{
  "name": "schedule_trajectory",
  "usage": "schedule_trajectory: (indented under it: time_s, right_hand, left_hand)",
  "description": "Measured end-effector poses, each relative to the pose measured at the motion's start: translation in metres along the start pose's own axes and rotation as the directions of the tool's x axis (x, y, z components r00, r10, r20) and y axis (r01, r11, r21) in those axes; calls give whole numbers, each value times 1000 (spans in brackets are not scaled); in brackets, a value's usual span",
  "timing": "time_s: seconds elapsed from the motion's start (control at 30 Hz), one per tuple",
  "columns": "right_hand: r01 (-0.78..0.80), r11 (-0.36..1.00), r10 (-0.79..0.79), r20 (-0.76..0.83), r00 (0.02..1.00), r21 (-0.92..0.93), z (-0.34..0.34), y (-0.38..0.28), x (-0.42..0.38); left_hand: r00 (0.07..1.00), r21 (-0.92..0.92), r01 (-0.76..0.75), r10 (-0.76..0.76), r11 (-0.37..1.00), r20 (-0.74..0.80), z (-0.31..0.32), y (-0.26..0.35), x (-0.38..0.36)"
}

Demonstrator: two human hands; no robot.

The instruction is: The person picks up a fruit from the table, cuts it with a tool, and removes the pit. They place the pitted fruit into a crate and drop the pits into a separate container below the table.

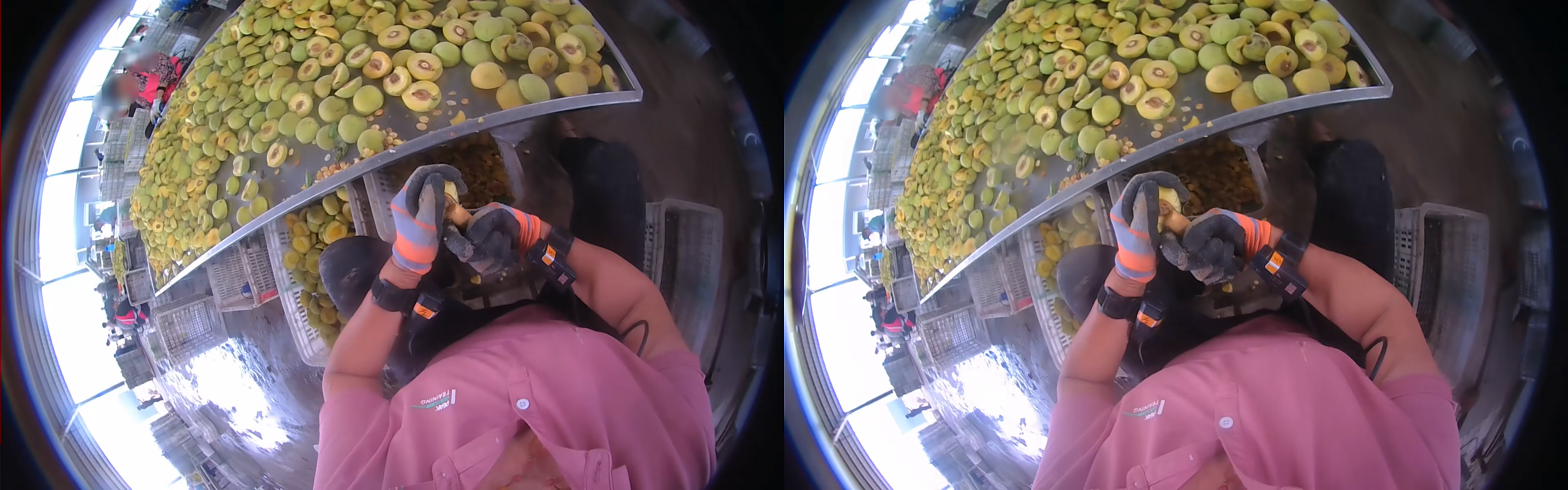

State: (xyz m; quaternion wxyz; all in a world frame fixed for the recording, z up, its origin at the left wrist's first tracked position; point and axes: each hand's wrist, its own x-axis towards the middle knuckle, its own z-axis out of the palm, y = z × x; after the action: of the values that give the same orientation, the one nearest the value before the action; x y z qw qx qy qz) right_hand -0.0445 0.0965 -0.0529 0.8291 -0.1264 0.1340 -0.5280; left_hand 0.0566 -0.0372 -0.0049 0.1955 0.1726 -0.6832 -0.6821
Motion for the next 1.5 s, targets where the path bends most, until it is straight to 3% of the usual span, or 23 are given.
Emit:
schedule_trajectory:
  time_s: [0.07, 0.1, 0.17, 0.2, 0.23, 0.27, 0.37, 0.43, 0.47, 0.53, 0.6, 0.7, 0.8, 0.87, 0.93, 1.0, 1.07, 1.17, 1.23, 1.27, 1.37, 1.4, 1.5]
  right_hand:
    - [82, 983, -97, -85, 992, -161, 4, 1, 3]
    - [66, 983, -80, -80, 994, -173, 7, 0, 3]
    - [38, 999, -38, -73, 997, -3, 1, -1, 7]
    - [27, 983, -15, -66, 998, 181, -11, 0, 11]
    - [18, 933, 2, -58, 998, 358, -21, 1, 13]
    - [184, 983, -167, -465, 869, -9, -9, -7, 13]
    - [-61, 981, -114, -799, 590, -185, -57, -5, 31]
    - [-57, 977, -128, -781, 611, -205, -55, 2, 33]
    - [-55, 968, -153, -751, 642, -243, -59, 8, 37]
    - [-77, 946, -169, -680, 713, -315, -52, 10, 40]
    - [-94, 955, -157, -746, 648, -282, -43, 6, 41]
    - [-98, 975, -98, -783, 614, -199, -63, 3, 45]
    - [-110, 966, -125, -798, 590, -233, -60, 1, 45]
    - [-143, 944, -164, -800, 577, -297, -53, 3, 49]
    - [-193, 914, -192, -799, 570, -357, -52, 3, 50]
    - [-255, 189, -517, -317, 795, -948, -77, 13, 44]
    - [-226, -70, -491, -163, 855, -972, -101, 29, 46]
    - [-291, 575, -440, -590, 677, -764, -106, 32, 51]
    - [-174, 897, -274, -819, 504, -407, -67, 15, 55]
    - [-250, 832, -325, -800, 504, -496, -52, 6, 51]
    - [-210, 857, -289, -777, 560, -470, -43, 1, 49]
    - [-216, 837, -314, -765, 562, -502, -41, 3, 51]
    - [-156, 775, -424, -687, 591, -612, -33, 6, 53]
  left_hand:
    - [993, -2, 113, -113, 994, -25, -2, 12, -2]
    - [951, -271, 287, -307, 919, -32, -8, 10, -6]
    - [778, -718, 492, -619, 493, 108, -26, -2, -13]
    - [955, -127, 298, -293, 946, 53, -38, 2, -23]
    - [997, 548, -57, 74, 835, -10, -49, 6, -32]
    - [954, 751, -186, 300, 634, -18, -58, 19, -37]
    - [809, 466, 10, 266, 885, -525, -106, 34, -58]
    - [716, 454, 245, 156, 856, -681, -162, 16, -88]
    - [684, 482, 412, 87, 773, -724, -187, 4, -108]
    - [638, 628, 768, -66, 123, -767, -220, -20, -145]
    - [537, 557, 831, -245, -14, -807, -232, -52, -173]
    - [729, 743, 661, -147, -106, -669, -307, -172, -250]
    - [693, 741, 657, -275, -140, -666, -284, -107, -184]
    - [719, 721, 693, -79, -7, -691, -260, -48, -123]
    - [755, 767, 498, 232, 405, -613, -264, -19, -74]
    - [787, 773, 362, 273, 521, -553, -263, 13, -19]
    - [810, 786, 296, 293, 542, -507, -281, 10, 34]
    - [784, 763, 476, 181, 439, -593, -322, -32, 100]
    - [752, 598, 557, -45, 576, -658, -319, -35, 125]
    - [725, 499, 604, -168, 621, -668, -318, -39, 133]
    - [858, 596, 334, 26, 730, -512, -349, -86, 140]
    - [848, 370, 288, -56, 883, -527, -324, -72, 132]
    - [793, 123, 339, -212, 933, -571, -271, -31, 112]
